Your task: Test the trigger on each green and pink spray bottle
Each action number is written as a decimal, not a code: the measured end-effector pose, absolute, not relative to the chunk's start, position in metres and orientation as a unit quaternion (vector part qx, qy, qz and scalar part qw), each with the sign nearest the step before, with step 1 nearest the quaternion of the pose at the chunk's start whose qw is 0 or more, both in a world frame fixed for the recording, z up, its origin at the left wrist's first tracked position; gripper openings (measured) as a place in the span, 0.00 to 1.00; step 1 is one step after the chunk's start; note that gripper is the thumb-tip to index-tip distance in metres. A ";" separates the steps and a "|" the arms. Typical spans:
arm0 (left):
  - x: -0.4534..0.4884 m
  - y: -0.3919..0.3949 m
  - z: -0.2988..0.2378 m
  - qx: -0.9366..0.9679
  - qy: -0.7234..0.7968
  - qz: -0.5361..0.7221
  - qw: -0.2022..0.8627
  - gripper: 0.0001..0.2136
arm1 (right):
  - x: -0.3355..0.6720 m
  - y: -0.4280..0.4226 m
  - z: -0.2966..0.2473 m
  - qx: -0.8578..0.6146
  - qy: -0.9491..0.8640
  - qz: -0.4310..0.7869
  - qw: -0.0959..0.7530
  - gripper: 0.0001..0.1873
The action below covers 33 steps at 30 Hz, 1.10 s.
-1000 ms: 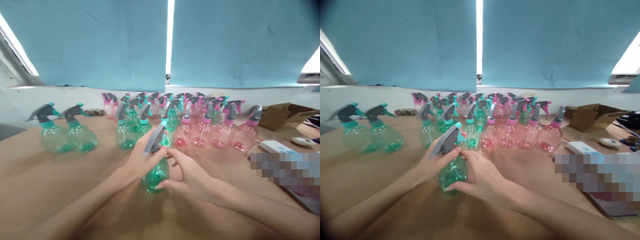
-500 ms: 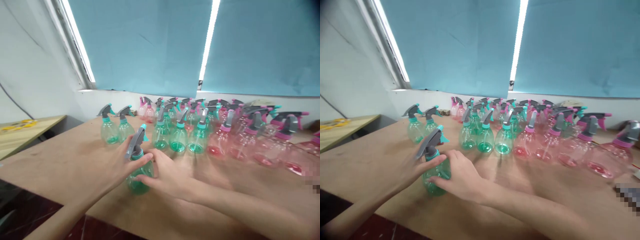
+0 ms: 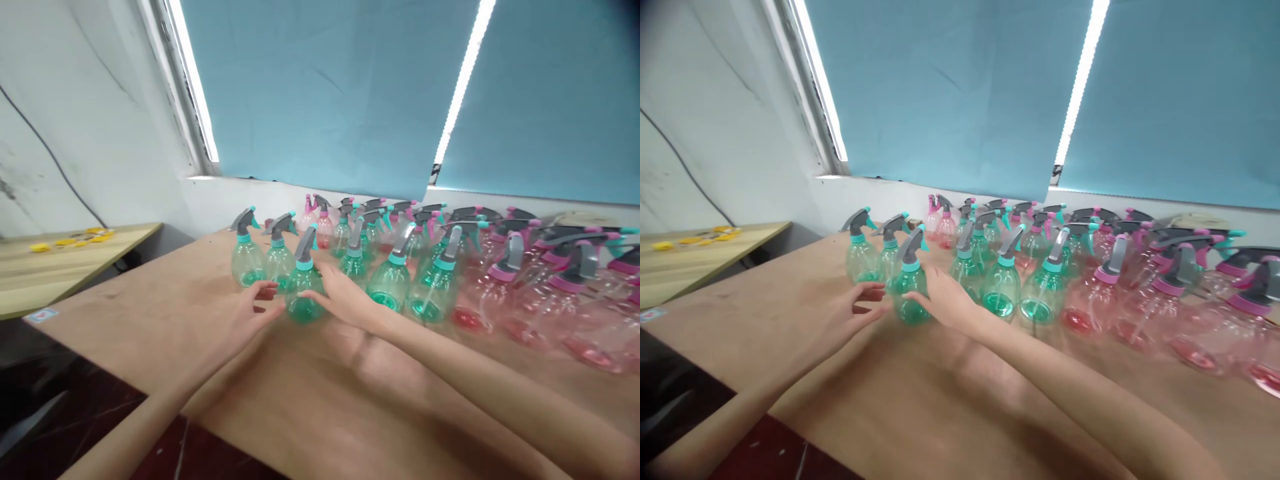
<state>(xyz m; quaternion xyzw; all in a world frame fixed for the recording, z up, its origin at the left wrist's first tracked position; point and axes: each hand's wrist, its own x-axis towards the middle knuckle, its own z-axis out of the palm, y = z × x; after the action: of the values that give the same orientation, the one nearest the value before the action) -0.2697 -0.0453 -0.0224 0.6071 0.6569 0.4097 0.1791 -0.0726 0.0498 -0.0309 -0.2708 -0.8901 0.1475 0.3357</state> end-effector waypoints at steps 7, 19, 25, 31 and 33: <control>-0.276 -0.038 -0.026 0.596 0.661 0.423 0.172 0.15 | -0.074 0.068 -0.026 -0.297 -0.886 0.153 0.323 0.32; -0.289 -0.023 -0.062 0.611 0.649 0.387 0.235 0.17 | -0.084 0.066 -0.012 -0.397 -0.862 0.140 0.283 0.33; -0.284 -0.018 -0.065 0.626 0.649 0.363 0.234 0.15 | -0.087 0.066 -0.007 -0.417 -0.862 0.135 0.254 0.33; -0.281 -0.018 -0.058 0.632 0.657 0.361 0.196 0.15 | -0.088 0.070 -0.008 -0.425 -0.861 0.132 0.246 0.33; -0.283 -0.019 -0.049 0.622 0.671 0.367 0.168 0.16 | -0.089 0.070 -0.008 -0.423 -0.862 0.133 0.245 0.34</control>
<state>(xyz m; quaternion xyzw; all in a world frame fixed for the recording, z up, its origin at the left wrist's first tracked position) -0.2826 -0.0191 -0.0485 0.6222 0.6706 0.3672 0.1681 -0.0885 0.0705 -0.0082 -0.4233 -0.8619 0.1334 0.2454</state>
